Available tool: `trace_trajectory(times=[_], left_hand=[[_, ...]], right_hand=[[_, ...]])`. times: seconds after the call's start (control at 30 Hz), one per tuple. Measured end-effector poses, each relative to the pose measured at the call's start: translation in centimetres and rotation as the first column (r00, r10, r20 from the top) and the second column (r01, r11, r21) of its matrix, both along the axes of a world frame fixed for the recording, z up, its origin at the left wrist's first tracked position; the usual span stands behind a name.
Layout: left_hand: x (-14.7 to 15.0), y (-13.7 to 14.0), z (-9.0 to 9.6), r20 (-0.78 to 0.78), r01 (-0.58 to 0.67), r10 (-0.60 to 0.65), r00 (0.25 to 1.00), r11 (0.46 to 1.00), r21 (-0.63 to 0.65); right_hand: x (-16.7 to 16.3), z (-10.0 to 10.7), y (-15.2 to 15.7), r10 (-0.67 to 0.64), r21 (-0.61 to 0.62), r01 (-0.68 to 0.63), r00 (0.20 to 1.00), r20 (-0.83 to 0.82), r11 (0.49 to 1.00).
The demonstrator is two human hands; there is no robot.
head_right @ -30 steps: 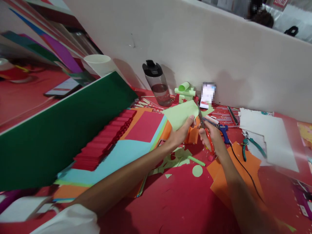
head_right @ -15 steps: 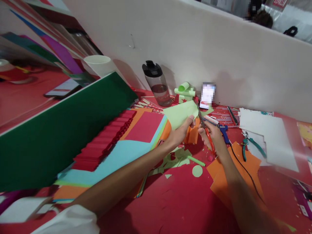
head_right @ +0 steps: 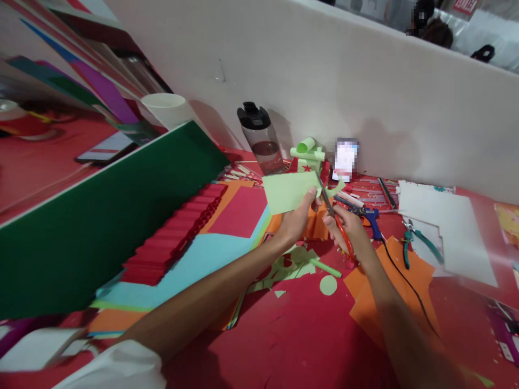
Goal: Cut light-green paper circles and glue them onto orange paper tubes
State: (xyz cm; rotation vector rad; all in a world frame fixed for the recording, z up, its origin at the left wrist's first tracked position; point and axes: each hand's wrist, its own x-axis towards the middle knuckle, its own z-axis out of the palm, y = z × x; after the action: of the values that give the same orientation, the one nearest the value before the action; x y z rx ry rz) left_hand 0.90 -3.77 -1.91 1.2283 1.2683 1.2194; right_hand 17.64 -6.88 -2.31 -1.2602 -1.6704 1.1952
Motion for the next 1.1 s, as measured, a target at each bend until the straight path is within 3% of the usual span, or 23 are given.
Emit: trace_trajectory(times=[0.2, 0.53, 0.7, 1.1], left_hand=[[0.0, 0.1, -0.2, 0.032, 0.036, -0.036, 0.999, 0.999, 0.0], [-0.2, 0.2, -0.4, 0.026, 0.004, -0.006, 1.0, 0.998, 0.059], [-0.4, 0.6, -0.4, -0.024, -0.036, 0.038, 0.999, 0.998, 0.054], [-0.6, 0.5, -0.3, -0.038, 0.05, -0.047, 0.998, 0.997, 0.066]], right_hand=[[-0.1, -0.1, -0.1, 0.018, 0.019, -0.018, 1.0, -0.011, 1.0], [-0.1, -0.5, 0.0, 0.071, -0.046, -0.078, 0.988, -0.134, 0.996], [-0.1, -0.5, -0.1, 0.095, -0.032, -0.1, 0.988, -0.119, 0.995], [-0.4, -0.5, -0.1, 0.096, -0.028, -0.101, 0.983, -0.158, 0.994]])
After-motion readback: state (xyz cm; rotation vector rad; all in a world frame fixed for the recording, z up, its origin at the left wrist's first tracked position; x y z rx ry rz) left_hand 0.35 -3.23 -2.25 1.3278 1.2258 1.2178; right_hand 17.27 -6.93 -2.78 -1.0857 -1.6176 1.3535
